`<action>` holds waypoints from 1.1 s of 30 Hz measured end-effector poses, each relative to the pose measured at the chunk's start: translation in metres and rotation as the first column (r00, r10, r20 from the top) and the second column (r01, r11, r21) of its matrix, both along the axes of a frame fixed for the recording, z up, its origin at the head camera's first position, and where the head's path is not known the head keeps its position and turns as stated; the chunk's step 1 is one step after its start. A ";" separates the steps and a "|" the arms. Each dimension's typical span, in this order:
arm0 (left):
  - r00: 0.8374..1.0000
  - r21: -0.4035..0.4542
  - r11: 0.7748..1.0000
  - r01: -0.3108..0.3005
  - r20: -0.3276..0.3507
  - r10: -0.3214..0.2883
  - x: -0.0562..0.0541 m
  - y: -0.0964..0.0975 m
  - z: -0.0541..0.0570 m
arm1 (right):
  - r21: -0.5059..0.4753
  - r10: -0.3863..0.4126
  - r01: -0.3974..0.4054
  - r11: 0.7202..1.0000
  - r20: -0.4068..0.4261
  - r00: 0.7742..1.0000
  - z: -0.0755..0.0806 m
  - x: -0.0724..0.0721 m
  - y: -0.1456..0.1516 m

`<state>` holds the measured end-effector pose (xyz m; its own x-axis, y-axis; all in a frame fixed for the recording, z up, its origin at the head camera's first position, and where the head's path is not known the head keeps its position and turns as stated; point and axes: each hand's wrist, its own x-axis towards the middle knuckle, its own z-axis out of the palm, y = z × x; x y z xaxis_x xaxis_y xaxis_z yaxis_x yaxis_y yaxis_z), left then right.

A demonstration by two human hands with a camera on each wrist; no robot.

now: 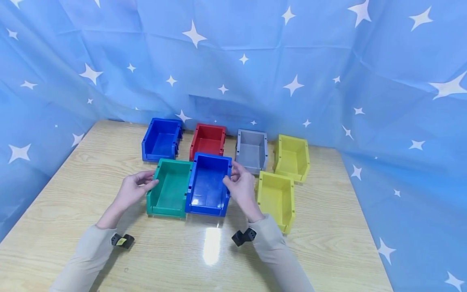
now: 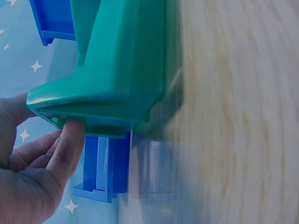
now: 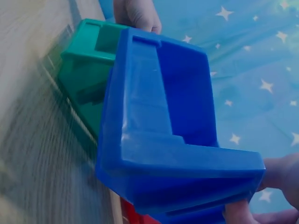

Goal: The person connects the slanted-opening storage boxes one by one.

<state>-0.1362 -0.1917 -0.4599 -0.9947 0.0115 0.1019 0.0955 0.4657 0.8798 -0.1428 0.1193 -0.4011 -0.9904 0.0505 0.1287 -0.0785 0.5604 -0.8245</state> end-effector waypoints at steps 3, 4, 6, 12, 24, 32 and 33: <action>1.000 0.004 1.000 -0.003 -0.002 0.003 0.000 0.000 0.000 | -0.101 0.007 -0.001 0.995 0.059 0.998 -0.002 0.000 0.002; 1.000 0.004 1.000 -0.004 -0.002 0.004 0.000 0.001 0.001 | -0.149 0.012 0.002 0.989 0.090 0.996 -0.003 -0.001 0.003; 1.000 0.002 1.000 -0.005 -0.004 0.005 0.000 0.001 0.001 | -0.239 0.021 0.018 0.971 0.160 0.987 -0.005 -0.002 0.005; 1.000 -0.012 1.000 0.003 0.001 -0.003 -0.001 0.000 0.001 | -0.327 0.041 0.069 0.942 0.316 0.948 -0.006 -0.005 0.010; 1.000 -0.021 1.000 0.015 -0.015 -0.015 -0.001 0.000 0.000 | -0.386 0.071 0.074 0.919 0.347 0.935 -0.009 -0.008 0.012; 0.998 -0.001 1.000 0.024 -0.052 -0.024 -0.001 0.001 0.000 | -0.385 0.080 0.085 0.919 0.393 0.916 -0.009 -0.010 0.013; 0.998 0.005 1.000 0.025 -0.049 -0.025 -0.001 0.001 0.000 | -0.389 0.083 0.086 0.917 0.398 0.914 -0.008 -0.010 0.013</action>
